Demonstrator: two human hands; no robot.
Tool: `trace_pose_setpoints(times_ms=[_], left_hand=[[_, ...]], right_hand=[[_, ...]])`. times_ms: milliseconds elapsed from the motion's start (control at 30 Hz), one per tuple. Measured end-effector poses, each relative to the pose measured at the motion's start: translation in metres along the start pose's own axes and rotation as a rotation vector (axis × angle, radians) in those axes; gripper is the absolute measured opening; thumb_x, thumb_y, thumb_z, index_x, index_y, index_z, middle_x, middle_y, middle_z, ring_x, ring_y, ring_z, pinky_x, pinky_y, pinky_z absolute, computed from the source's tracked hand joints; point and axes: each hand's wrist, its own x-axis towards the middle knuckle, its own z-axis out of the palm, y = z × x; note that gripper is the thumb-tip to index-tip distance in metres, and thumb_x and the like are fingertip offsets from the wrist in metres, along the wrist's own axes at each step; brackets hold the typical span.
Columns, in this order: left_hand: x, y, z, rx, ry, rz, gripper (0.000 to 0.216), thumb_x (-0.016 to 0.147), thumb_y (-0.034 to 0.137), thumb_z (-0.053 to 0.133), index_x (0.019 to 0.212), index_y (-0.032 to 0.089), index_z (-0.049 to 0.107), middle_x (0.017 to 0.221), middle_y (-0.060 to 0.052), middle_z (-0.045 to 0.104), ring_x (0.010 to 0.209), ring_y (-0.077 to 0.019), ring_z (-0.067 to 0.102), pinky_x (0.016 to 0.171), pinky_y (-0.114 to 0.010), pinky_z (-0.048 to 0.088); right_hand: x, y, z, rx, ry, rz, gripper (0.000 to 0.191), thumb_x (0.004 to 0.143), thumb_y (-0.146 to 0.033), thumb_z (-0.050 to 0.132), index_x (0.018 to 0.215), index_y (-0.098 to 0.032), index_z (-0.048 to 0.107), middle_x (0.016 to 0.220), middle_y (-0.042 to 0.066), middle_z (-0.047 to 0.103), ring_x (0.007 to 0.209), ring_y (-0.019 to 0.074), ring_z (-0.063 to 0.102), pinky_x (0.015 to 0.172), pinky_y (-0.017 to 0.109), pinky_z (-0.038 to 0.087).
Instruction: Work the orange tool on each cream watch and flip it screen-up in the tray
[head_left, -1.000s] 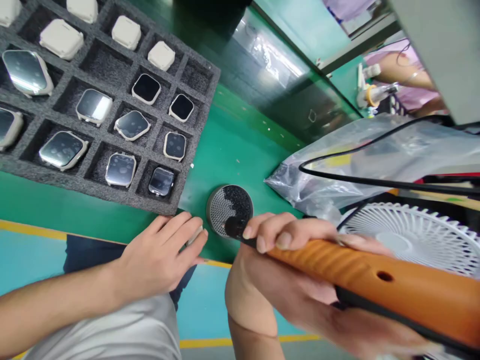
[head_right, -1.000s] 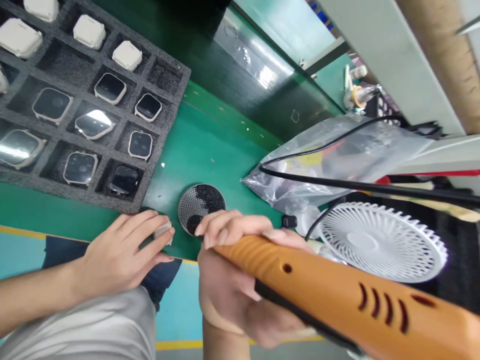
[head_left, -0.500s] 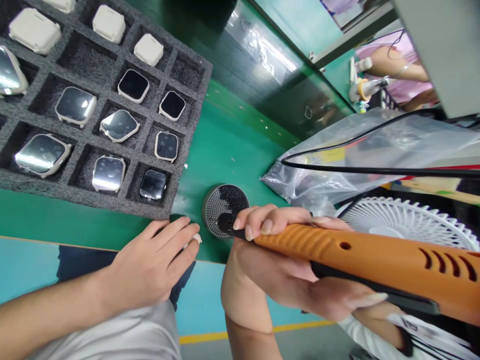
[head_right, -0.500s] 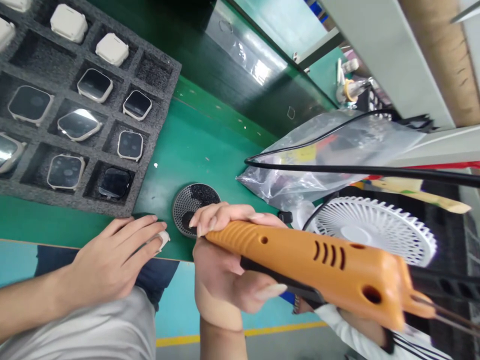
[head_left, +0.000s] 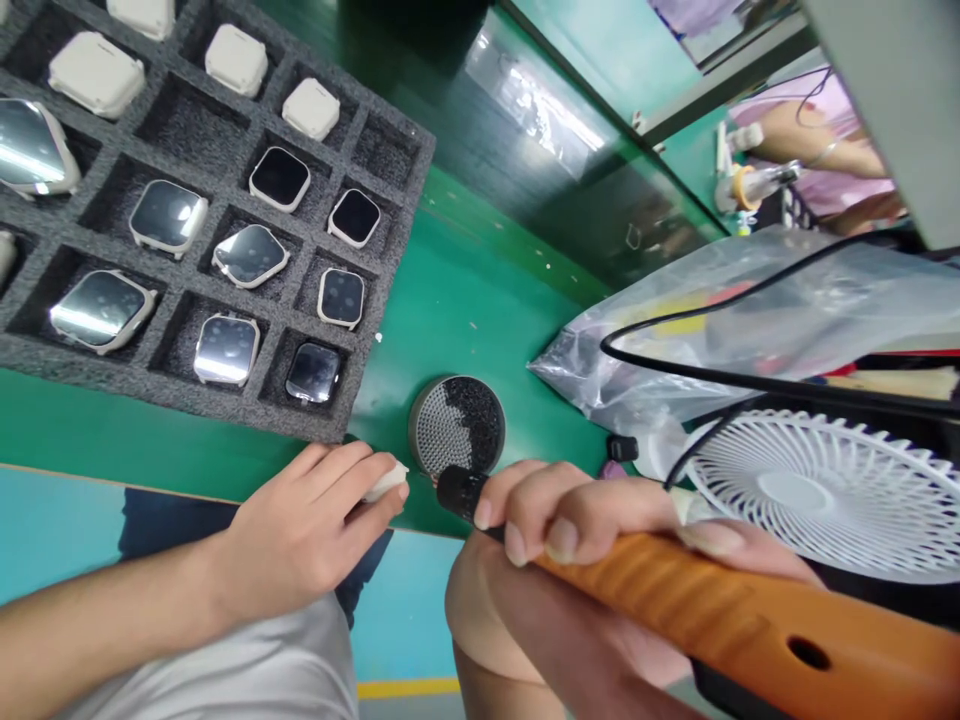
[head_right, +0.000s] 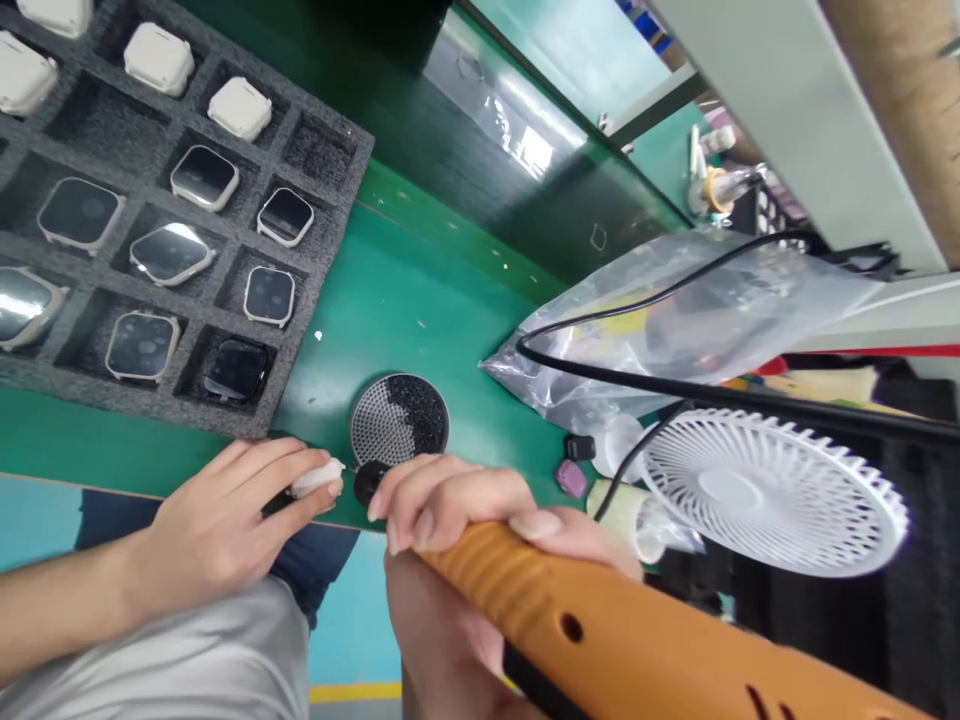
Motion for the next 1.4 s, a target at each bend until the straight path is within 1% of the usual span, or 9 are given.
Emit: trace_pose_setpoints(times_ms=[100, 267, 633, 800, 933, 1033, 1133, 1233, 1400], left_hand=[[0.002, 0.001, -0.001, -0.006, 0.005, -0.010, 0.028, 0.102, 0.006, 0.057, 0.123, 0.012, 0.074, 0.129, -0.013, 0.073, 0.117, -0.0292, 0.063, 0.090, -0.040, 0.046], [0.005, 0.003, -0.004, -0.007, 0.026, -0.023, 0.027, 0.103, 0.005, 0.056, 0.120, 0.012, 0.075, 0.127, -0.012, 0.073, 0.116, -0.0291, 0.063, 0.089, -0.040, 0.046], [0.006, 0.003, -0.003, 0.012, 0.027, -0.024, 0.028, 0.104, 0.007, 0.055, 0.121, 0.013, 0.075, 0.126, -0.012, 0.074, 0.116, -0.0288, 0.063, 0.088, -0.039, 0.045], [0.006, 0.003, -0.003, 0.009, 0.041, -0.017, 0.028, 0.103, 0.006, 0.054, 0.120, 0.013, 0.076, 0.125, -0.012, 0.074, 0.116, -0.0291, 0.063, 0.088, -0.039, 0.045], [0.006, 0.003, -0.003, 0.009, 0.039, -0.025, 0.026, 0.104, 0.008, 0.057, 0.120, 0.013, 0.076, 0.125, -0.012, 0.075, 0.115, -0.0290, 0.063, 0.088, -0.039, 0.045], [0.005, 0.003, -0.002, 0.004, 0.041, -0.028, 0.025, 0.104, 0.008, 0.057, 0.120, 0.013, 0.076, 0.124, -0.012, 0.075, 0.115, -0.0285, 0.064, 0.088, -0.039, 0.046], [0.005, 0.003, -0.002, -0.006, 0.026, -0.031, 0.027, 0.104, 0.008, 0.056, 0.123, 0.014, 0.074, 0.126, -0.011, 0.075, 0.117, -0.0284, 0.064, 0.089, -0.039, 0.047], [0.005, 0.004, -0.002, -0.024, 0.005, -0.074, 0.024, 0.105, 0.015, 0.064, 0.127, 0.011, 0.071, 0.131, -0.012, 0.074, 0.121, -0.0295, 0.064, 0.092, -0.041, 0.050], [0.010, 0.005, -0.006, -0.068, 0.065, -0.109, 0.028, 0.104, 0.018, 0.068, 0.130, 0.008, 0.067, 0.131, -0.012, 0.074, 0.122, -0.0275, 0.065, 0.096, -0.040, 0.053]], right_hand=[[-0.002, 0.001, 0.000, 0.026, -0.034, 0.010, 0.038, 0.100, -0.065, 0.058, 0.110, -0.029, 0.064, 0.078, -0.004, 0.066, 0.060, 0.0146, 0.059, 0.054, 0.038, 0.053], [-0.003, 0.006, 0.002, -0.004, -0.031, -0.003, 0.039, 0.092, -0.062, 0.072, 0.110, -0.029, 0.062, 0.078, -0.006, 0.064, 0.060, 0.0139, 0.059, 0.054, 0.038, 0.053], [-0.003, 0.012, 0.003, -0.003, -0.042, -0.018, 0.040, 0.091, -0.063, 0.072, 0.110, -0.028, 0.062, 0.078, -0.006, 0.065, 0.058, 0.0148, 0.059, 0.053, 0.040, 0.053], [-0.003, 0.011, 0.000, 0.006, -0.048, -0.006, 0.034, 0.096, -0.058, 0.069, 0.112, -0.029, 0.062, 0.078, -0.006, 0.065, 0.056, 0.0150, 0.059, 0.052, 0.040, 0.053], [-0.001, 0.011, 0.002, -0.001, -0.079, 0.020, 0.040, 0.093, -0.064, 0.070, 0.110, -0.029, 0.062, 0.078, -0.006, 0.064, 0.059, 0.0150, 0.060, 0.055, 0.040, 0.053], [0.000, 0.012, 0.002, 0.003, -0.047, 0.003, 0.032, 0.095, -0.058, 0.069, 0.109, -0.030, 0.063, 0.078, -0.007, 0.064, 0.057, 0.0137, 0.058, 0.053, 0.038, 0.054], [-0.002, 0.013, -0.002, 0.015, -0.042, -0.028, 0.027, 0.097, -0.053, 0.068, 0.111, -0.031, 0.064, 0.076, -0.008, 0.064, 0.054, 0.0137, 0.058, 0.048, 0.037, 0.055], [-0.004, 0.012, -0.011, 0.013, -0.074, -0.026, 0.025, 0.099, -0.050, 0.068, 0.116, -0.032, 0.064, 0.075, -0.009, 0.065, 0.052, 0.0142, 0.060, 0.046, 0.037, 0.056], [-0.006, 0.010, -0.021, 0.080, -0.114, 0.000, 0.026, 0.098, -0.046, 0.070, 0.119, -0.031, 0.063, 0.076, -0.011, 0.067, 0.044, 0.0115, 0.057, 0.040, 0.035, 0.055]])
